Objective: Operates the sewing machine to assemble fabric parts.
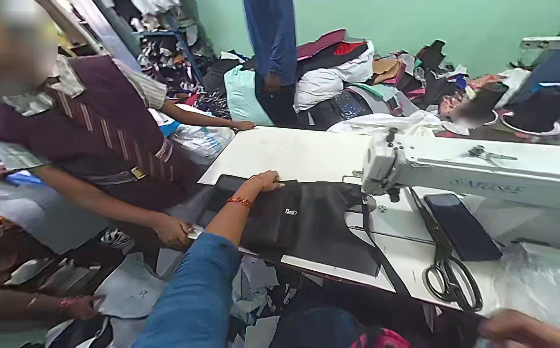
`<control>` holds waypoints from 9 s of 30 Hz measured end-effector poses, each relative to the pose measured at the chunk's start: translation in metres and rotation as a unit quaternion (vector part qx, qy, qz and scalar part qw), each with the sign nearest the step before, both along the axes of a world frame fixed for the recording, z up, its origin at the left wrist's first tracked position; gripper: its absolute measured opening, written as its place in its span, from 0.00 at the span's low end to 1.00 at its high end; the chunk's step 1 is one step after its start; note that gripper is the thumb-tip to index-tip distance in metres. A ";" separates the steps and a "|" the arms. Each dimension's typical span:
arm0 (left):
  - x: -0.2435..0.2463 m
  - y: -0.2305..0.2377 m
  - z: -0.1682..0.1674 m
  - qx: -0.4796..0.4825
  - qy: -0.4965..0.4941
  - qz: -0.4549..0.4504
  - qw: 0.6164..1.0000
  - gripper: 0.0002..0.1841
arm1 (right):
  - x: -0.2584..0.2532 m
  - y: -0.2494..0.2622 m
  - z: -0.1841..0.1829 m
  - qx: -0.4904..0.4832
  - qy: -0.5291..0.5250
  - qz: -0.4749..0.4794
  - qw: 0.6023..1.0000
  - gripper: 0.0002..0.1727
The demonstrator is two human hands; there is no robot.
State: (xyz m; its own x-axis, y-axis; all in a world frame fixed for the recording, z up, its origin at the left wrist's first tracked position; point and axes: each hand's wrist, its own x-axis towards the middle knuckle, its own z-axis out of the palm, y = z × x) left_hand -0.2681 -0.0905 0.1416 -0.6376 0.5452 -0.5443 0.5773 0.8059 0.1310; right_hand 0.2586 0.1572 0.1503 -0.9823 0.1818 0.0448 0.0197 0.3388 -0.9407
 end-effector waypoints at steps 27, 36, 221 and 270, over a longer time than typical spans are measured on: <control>0.161 -0.067 0.051 0.374 -0.115 0.280 0.877 0.15 | -0.147 -0.160 -0.066 -0.086 0.031 0.275 0.957 0.25; 0.217 -0.038 0.032 0.561 -0.153 0.410 0.703 0.25 | -0.115 -0.110 0.008 -0.171 0.120 0.046 0.977 0.38; 0.180 0.117 -0.087 0.304 0.034 -0.198 0.931 0.30 | -0.252 -0.035 -0.055 0.299 -0.287 -0.098 0.905 0.26; 0.188 0.152 -0.027 0.098 -0.036 -0.157 0.982 0.23 | -0.221 0.024 -0.061 0.087 -0.225 -0.069 0.968 0.22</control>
State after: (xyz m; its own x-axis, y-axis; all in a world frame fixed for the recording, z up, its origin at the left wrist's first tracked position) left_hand -0.0796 0.0612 0.1151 -0.3852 0.8075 -0.4467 0.7761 0.5454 0.3167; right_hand 0.0375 0.1814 0.0897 -0.8762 0.3408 -0.3407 0.4710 0.4564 -0.7548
